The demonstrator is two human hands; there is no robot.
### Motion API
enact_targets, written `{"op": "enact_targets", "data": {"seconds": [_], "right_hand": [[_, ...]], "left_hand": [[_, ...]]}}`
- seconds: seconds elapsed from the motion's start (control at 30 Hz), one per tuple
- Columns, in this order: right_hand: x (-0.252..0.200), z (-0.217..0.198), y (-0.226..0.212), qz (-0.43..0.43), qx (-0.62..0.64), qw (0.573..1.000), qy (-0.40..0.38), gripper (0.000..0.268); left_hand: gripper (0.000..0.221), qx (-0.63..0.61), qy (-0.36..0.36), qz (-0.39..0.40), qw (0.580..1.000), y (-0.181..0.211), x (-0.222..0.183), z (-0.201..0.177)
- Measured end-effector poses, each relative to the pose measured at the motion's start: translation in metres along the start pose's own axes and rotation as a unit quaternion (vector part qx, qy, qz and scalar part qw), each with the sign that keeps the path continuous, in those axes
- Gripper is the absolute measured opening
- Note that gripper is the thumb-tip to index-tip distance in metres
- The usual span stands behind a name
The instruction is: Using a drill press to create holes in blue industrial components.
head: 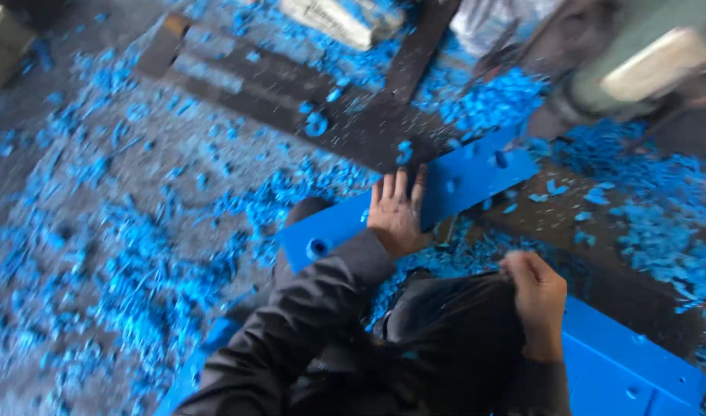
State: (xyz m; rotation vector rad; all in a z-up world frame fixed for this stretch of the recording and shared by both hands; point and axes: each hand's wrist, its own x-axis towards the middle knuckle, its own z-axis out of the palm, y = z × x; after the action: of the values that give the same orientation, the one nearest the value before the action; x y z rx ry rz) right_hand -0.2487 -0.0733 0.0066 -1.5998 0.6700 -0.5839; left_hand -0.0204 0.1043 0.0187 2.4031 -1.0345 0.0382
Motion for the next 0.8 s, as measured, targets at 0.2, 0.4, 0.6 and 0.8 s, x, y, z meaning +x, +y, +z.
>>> {"op": "enact_targets", "data": {"seconds": [0.2,0.4,0.6,0.8], "right_hand": [[-0.031,0.03,-0.019,-0.206,-0.393,0.896,-0.025,0.031],[-0.056,0.052,-0.009,-0.224,-0.45,0.862,-0.073,0.029],[-0.115,0.211,-0.102,-0.343,-0.229,0.868,-0.277,0.037],[-0.14,0.284,-0.079,-0.382,-0.197,0.811,-0.398,0.045]], "left_hand": [[0.117,0.008,-0.101,0.018,0.995,-0.043,-0.085,-0.077],[0.118,0.056,-0.092,-0.002,0.994,-0.106,-0.185,-0.151],[0.118,0.076,-0.098,-0.053,0.991,-0.173,-0.269,-0.182],[0.13,0.077,-0.093,-0.205,0.971,-0.233,-0.392,-0.181]]}}
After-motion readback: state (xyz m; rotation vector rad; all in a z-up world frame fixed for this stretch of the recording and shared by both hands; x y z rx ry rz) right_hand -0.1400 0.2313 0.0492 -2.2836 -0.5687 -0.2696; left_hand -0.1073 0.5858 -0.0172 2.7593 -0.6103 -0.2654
